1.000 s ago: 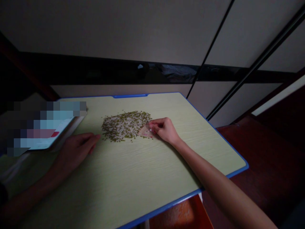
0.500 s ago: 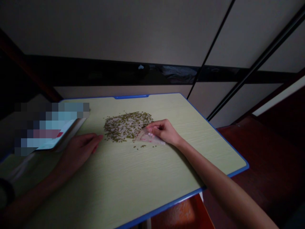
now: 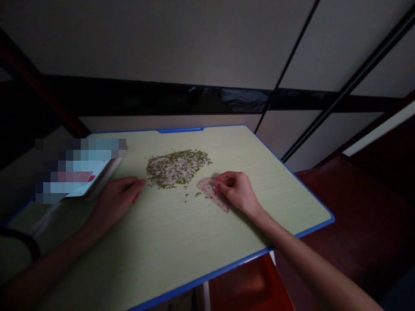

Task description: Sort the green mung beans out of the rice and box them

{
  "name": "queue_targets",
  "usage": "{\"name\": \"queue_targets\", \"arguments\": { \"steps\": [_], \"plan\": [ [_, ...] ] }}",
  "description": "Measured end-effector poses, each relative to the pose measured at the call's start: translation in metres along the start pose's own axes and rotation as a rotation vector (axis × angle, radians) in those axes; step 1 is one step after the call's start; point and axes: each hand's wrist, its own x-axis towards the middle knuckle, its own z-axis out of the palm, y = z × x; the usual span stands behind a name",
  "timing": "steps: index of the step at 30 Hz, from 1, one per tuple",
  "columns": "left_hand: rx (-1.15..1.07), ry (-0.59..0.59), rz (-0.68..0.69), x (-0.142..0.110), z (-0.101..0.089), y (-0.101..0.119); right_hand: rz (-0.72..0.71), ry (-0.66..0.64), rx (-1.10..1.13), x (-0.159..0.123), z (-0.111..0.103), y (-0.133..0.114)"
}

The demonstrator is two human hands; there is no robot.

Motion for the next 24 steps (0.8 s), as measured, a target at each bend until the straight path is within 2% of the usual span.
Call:
{"name": "queue_targets", "arguments": {
  "steps": [8, 14, 24],
  "plan": [
    [-0.006, 0.010, 0.009, -0.001, 0.000, 0.003, -0.053, -0.040, 0.012, 0.007, 0.019, -0.005],
    [-0.009, 0.012, 0.010, -0.002, -0.001, 0.002, -0.145, -0.132, -0.017, 0.020, 0.028, -0.009],
    [0.000, 0.010, -0.008, -0.003, 0.000, 0.003, -0.458, -0.609, -0.037, 0.036, 0.049, -0.034]
  ]
}}
